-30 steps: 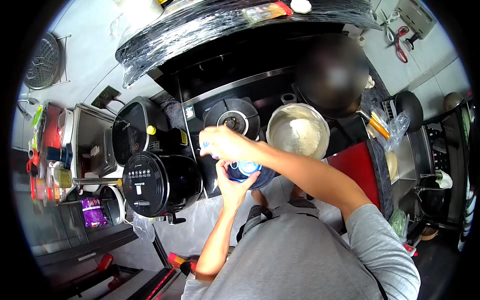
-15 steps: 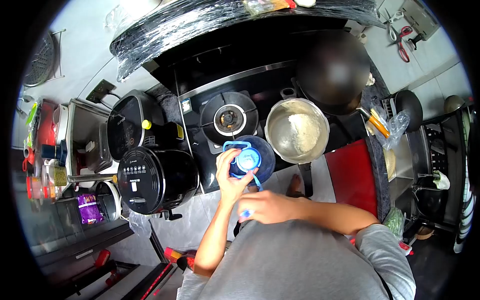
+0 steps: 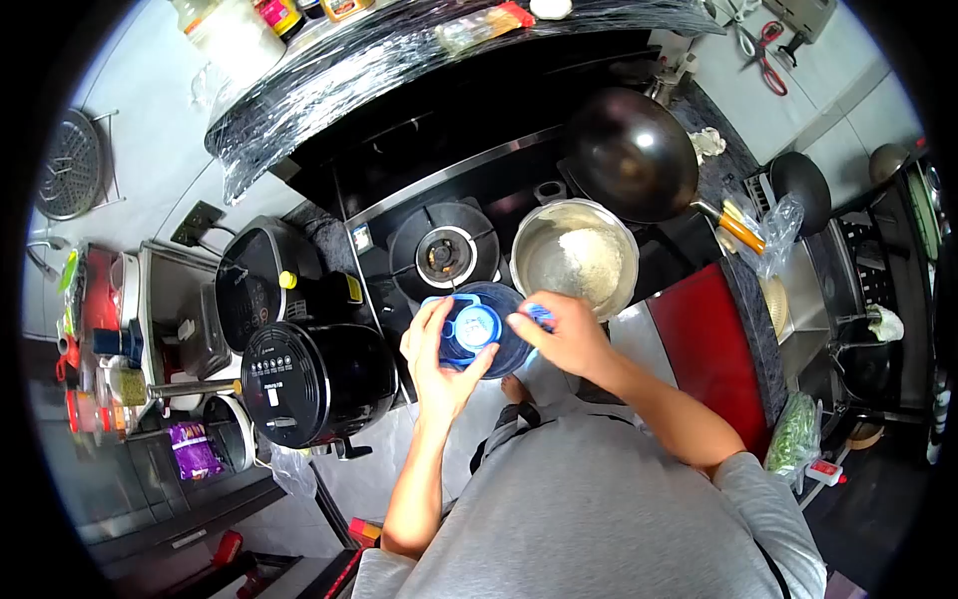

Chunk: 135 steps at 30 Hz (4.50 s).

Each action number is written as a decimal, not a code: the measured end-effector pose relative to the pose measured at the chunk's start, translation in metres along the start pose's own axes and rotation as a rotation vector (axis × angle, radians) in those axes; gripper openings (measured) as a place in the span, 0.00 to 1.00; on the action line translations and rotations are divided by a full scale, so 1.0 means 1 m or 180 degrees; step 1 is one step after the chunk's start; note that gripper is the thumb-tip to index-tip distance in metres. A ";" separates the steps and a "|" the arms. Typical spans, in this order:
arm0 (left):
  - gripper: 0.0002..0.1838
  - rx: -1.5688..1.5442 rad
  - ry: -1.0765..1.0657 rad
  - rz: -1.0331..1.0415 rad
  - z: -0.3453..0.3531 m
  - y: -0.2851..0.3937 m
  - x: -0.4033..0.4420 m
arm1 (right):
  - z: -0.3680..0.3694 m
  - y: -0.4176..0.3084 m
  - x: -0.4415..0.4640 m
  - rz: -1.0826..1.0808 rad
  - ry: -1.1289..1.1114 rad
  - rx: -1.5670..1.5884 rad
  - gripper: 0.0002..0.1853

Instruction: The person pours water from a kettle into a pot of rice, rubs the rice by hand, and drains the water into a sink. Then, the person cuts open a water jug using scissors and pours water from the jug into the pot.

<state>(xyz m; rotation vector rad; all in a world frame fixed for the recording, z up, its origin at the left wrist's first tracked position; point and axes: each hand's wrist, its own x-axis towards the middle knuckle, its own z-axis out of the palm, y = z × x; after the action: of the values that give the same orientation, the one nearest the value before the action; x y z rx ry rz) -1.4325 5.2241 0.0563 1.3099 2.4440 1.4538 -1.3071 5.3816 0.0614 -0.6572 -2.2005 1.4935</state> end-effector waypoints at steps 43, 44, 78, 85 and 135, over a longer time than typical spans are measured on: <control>0.32 -0.0428 0.0077 -0.0591 0.012 0.005 -0.002 | -0.016 0.011 0.039 -0.2910 -0.0959 -0.1750 0.17; 0.33 -0.0579 0.0217 -0.0586 0.017 0.000 -0.007 | -0.018 0.009 0.045 -0.3270 -0.1008 -0.1854 0.17; 0.39 -0.1465 0.0627 -0.0802 0.029 -0.009 -0.015 | -0.020 -0.013 0.134 -0.5567 -0.2338 -0.1685 0.14; 0.40 -0.1404 0.0557 -0.0838 0.027 -0.012 -0.012 | -0.004 -0.016 0.146 -0.5735 -0.2357 -0.1634 0.14; 0.40 -0.1430 0.0675 -0.0705 0.028 -0.013 -0.015 | -0.016 -0.039 0.143 -0.5893 -0.3036 -0.1971 0.10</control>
<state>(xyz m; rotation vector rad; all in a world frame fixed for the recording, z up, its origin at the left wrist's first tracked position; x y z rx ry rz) -1.4196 5.2316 0.0254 0.8069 2.0956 2.0005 -1.4198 5.4651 0.1125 1.8620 -2.1960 -0.0261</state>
